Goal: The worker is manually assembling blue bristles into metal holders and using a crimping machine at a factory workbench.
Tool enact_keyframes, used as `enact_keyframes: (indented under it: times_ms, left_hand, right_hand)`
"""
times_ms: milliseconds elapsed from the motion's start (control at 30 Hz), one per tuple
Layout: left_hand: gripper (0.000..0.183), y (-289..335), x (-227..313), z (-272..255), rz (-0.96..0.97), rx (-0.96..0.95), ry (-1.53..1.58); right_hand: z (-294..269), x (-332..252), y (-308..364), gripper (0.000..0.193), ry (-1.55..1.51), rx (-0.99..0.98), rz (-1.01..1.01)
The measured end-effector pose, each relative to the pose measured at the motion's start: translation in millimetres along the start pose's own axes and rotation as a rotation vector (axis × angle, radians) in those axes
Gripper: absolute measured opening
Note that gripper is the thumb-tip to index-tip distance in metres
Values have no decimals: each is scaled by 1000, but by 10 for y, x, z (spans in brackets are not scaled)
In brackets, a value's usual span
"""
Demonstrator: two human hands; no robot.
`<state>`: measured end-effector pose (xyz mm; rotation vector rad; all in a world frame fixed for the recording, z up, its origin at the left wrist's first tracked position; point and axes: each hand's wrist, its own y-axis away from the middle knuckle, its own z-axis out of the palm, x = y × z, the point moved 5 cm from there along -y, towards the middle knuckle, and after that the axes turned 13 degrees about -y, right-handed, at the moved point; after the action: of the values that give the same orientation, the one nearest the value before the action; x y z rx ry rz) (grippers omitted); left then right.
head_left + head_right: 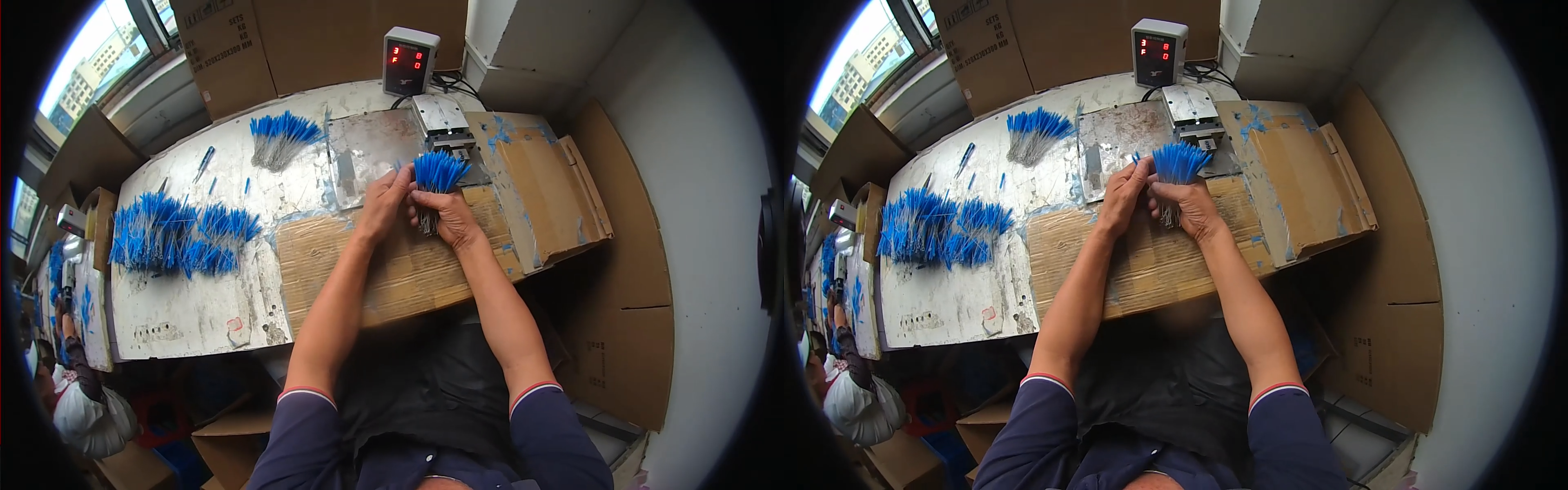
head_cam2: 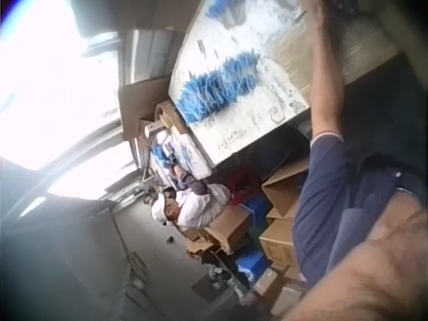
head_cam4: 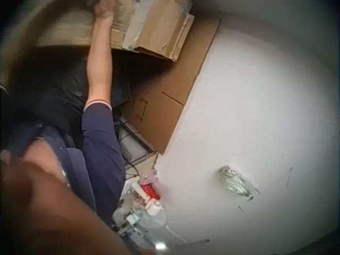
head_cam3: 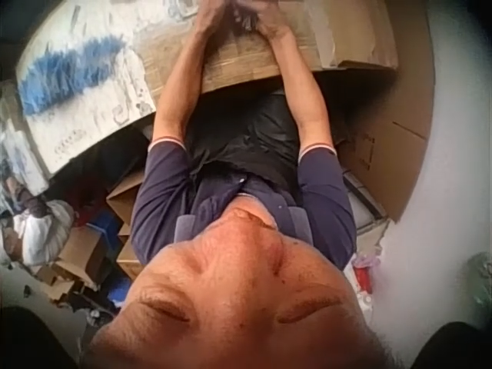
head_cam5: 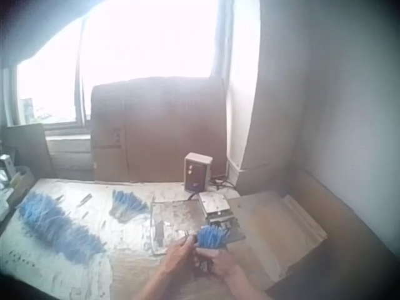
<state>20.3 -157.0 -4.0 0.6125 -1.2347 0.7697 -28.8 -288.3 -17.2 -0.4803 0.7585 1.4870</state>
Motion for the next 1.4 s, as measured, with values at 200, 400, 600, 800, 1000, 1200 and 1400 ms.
enact_keyframes:
  times_ms: [200, 400, 600, 800, 1000, 1200, 1400]
  left_hand:
    - [66, 17, 108, -71, 71, -102, -9]
    - [55, -86, -41, -154, 23, 101, -59]
    - [39, -103, 7, 49, 59, 186, 28]
    - [37, -326, 31, 105, -46, -10, -115]
    - [32, -305, 44, 192, 103, 231, -102]
    - [21, -256, -64, 38, -31, 97, -122]
    - [33, -248, -44, 17, 51, 80, -90]
  right_hand:
    - [124, -26, 32, 21, 21, -91, 53]
    - [78, -121, 53, 23, -74, -160, 92]
    - [-23, -41, -49, 26, -141, -216, 128]
    - [-2, -69, -46, 27, -248, -131, 34]
    - [-65, -57, -40, 24, -245, -99, 51]
    - [37, -9, -42, 23, -82, -35, 38]
    - [-6, -11, 20, 27, -57, 40, 38]
